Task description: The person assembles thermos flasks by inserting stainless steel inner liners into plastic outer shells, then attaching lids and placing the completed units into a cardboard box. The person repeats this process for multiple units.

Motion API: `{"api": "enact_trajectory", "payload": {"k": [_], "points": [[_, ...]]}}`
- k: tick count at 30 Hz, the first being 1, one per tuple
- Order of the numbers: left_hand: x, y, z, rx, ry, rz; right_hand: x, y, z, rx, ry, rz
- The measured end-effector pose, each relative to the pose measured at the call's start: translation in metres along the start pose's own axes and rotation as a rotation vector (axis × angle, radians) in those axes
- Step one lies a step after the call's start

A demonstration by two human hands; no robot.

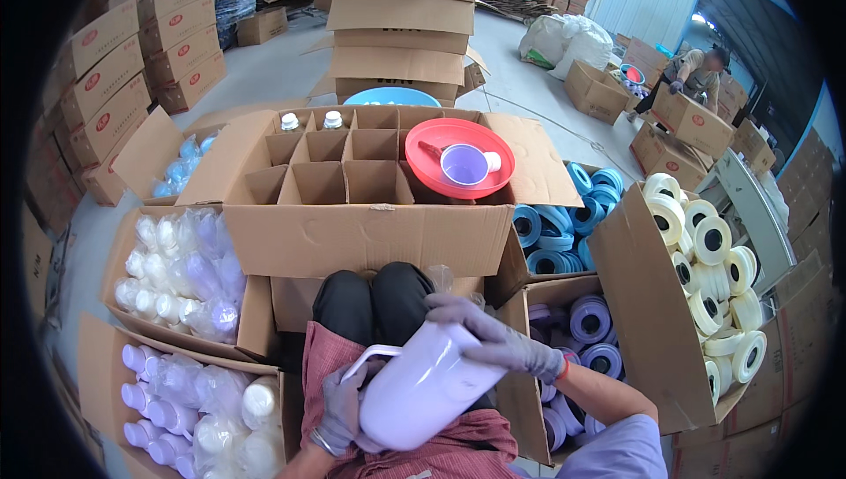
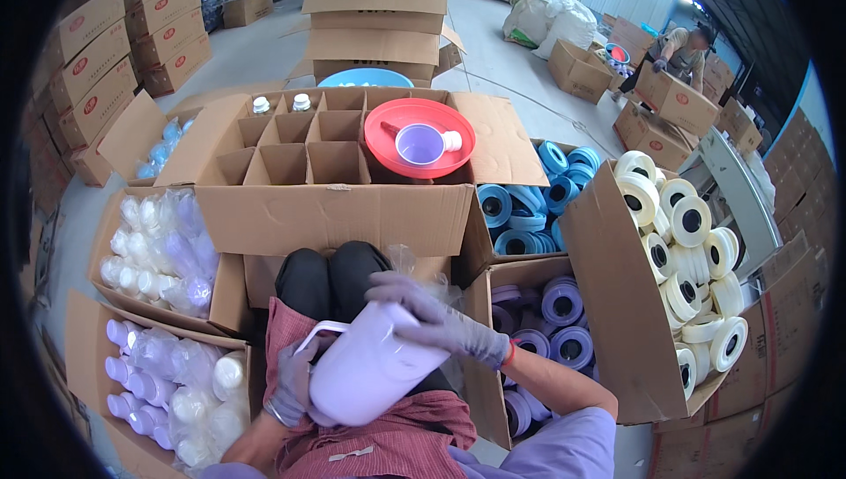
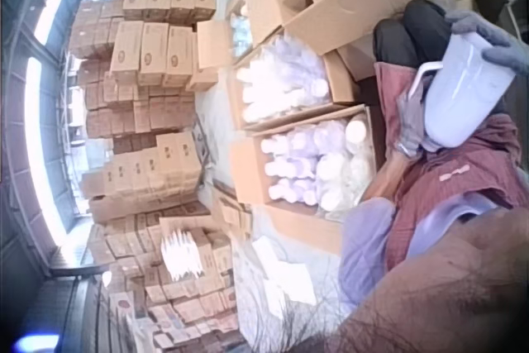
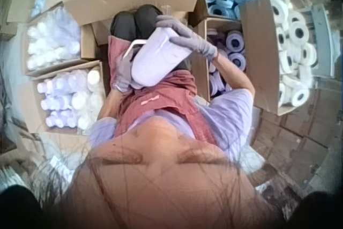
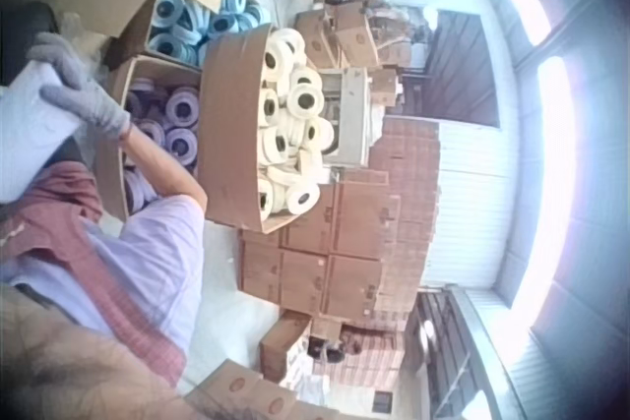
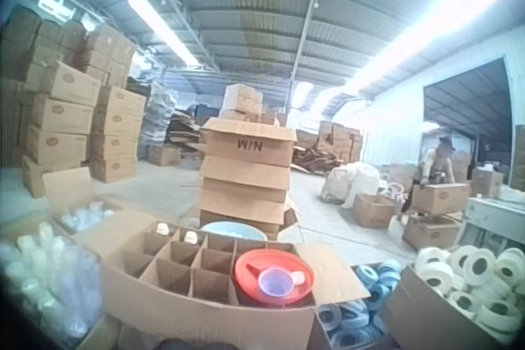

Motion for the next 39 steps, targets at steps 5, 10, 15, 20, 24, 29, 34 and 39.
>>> {"api": "enact_trajectory", "payload": {"k": [5,10,15,20,24,29,34,39], "points": [[0.013,-0.007,0.0,0.292,0.106,-0.355,-0.034,0.012,0.007,-0.025,-0.21,0.01],[0.003,0.031,-0.023,0.173,0.146,-0.04,-0.059,-0.019,0.006,0.284,0.195,0.177],[-0.006,0.039,0.024,0.653,0.779,0.3,-0.095,-0.003,0.024,0.418,0.119,0.003],[-0.009,0.07,0.023,0.833,0.711,-0.096,-0.116,0.179,0.016,0.925,0.142,-0.753],[-0.027,0.062,0.045,1.717,0.27,0.097,-0.141,0.231,-0.04,0.971,-0.084,-0.825],[-0.01,0.081,0.09,0.814,0.142,-0.559,-0.168,0.226,-0.046,1.033,-0.064,-0.786],[-0.031,0.067,0.07,1.494,0.415,-0.327,-0.181,0.15,0.048,0.895,0.327,-0.743],[-0.055,0.047,0.017,2.01,0.24,-0.118,-0.111,0.058,0.07,1.083,0.39,-0.67]]}}
Point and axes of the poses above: each hand's wrist, its own x-axis away from the middle knuckle, its own y-axis out of the back of the hand, z = x × y, the point moved 6 cm from there along -x, towards the middle knuckle, and after that the axes turned 7 degrees about -z, right-handed, at the moved point
